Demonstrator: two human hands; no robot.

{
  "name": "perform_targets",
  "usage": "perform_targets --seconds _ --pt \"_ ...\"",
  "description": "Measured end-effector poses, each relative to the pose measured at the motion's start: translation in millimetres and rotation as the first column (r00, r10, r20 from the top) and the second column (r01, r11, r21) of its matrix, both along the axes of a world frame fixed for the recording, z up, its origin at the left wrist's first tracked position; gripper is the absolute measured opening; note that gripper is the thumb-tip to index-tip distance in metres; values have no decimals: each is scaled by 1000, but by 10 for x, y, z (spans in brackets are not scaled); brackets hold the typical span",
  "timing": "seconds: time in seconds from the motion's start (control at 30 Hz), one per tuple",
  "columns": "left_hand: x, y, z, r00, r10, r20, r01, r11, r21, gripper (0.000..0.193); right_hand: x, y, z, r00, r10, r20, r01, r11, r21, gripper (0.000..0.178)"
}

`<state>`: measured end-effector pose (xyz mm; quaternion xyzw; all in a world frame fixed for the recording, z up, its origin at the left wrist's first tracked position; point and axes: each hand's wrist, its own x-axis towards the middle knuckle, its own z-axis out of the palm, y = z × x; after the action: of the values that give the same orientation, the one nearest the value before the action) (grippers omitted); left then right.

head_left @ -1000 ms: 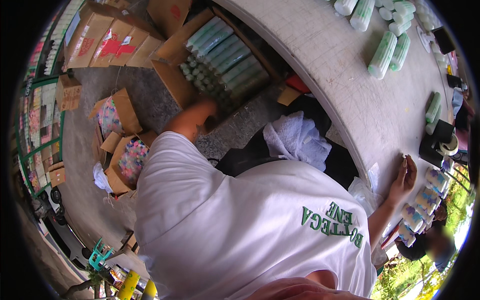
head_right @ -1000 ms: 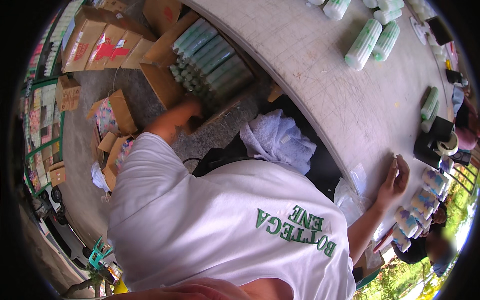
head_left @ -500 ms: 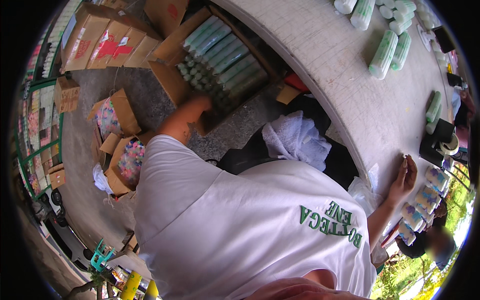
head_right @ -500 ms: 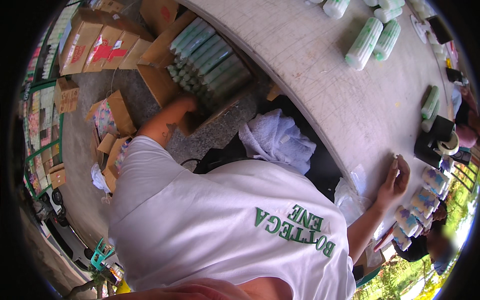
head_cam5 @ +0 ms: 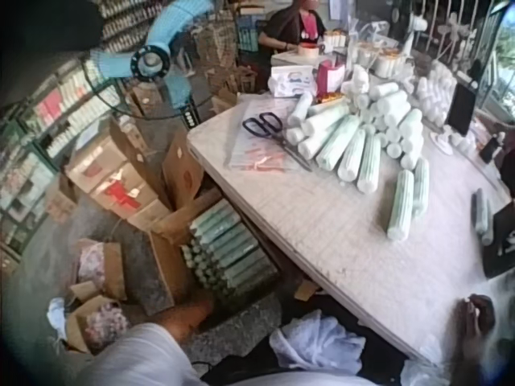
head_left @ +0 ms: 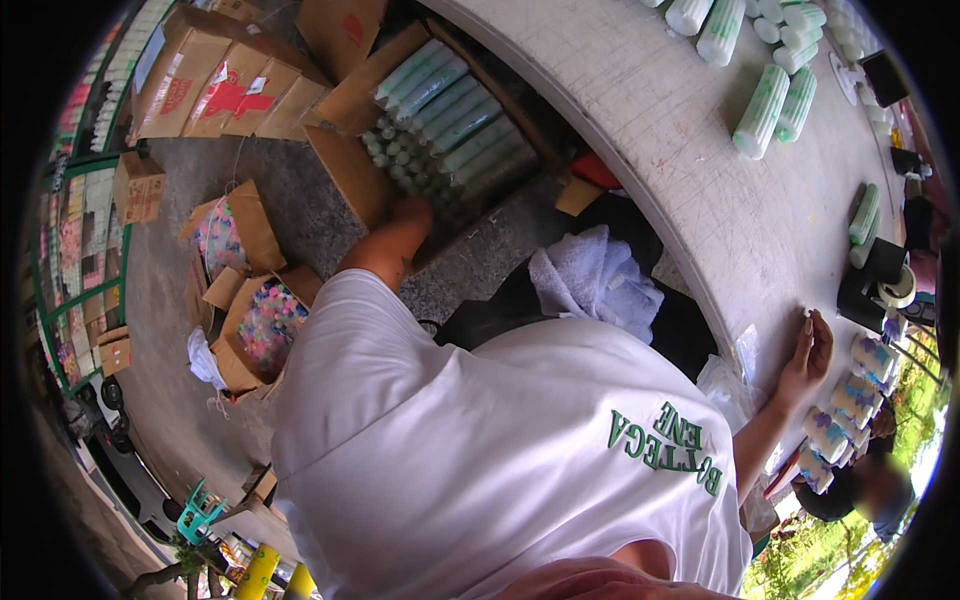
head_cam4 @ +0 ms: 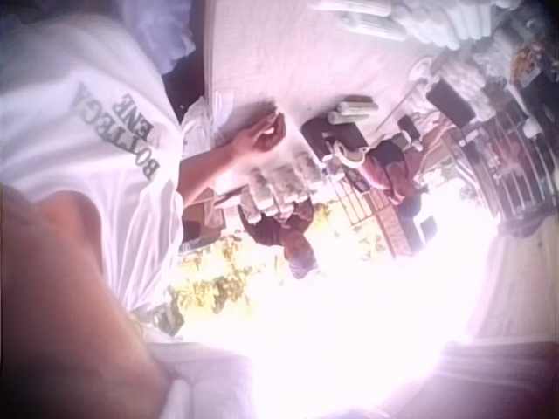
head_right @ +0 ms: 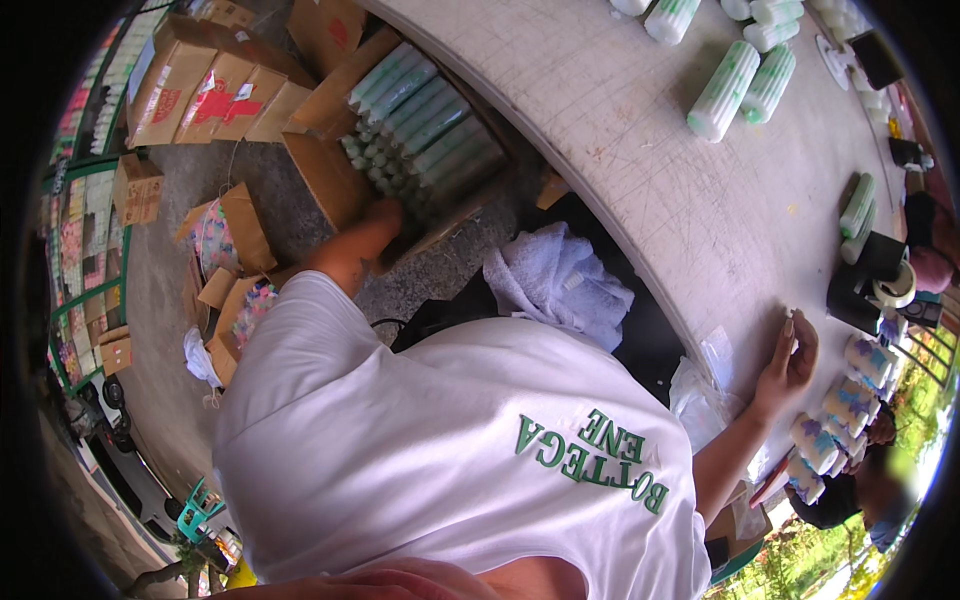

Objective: The person repeatedly picks up cylindrical green candles from a table, places them into clear plastic bags, and seals the bags. The person then places the packaged candles into a cardboard box. The process is repeated multiple times throughout the video.

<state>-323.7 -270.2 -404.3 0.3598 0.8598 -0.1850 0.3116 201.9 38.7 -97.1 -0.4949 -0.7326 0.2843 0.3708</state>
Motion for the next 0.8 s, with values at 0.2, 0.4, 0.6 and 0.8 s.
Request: perform_targets --seconds 0.2,0.4,0.6,0.8 --pt "-51 100 7 993 -48 105 68 978 -200 35 -41 -4 25 1000 16 21 -16 1000 18 18" --pt "58 158 151 982 -166 96 186 946 -267 49 -63 -10 48 998 28 61 -30 999 35 18" --pt "36 233 -187 986 -164 35 164 908 -385 58 -9 9 4 993 16 118 -20 999 31 20" --pt "195 395 397 960 -277 28 263 868 -421 67 -41 4 32 996 15 88 -18 1000 26 19"
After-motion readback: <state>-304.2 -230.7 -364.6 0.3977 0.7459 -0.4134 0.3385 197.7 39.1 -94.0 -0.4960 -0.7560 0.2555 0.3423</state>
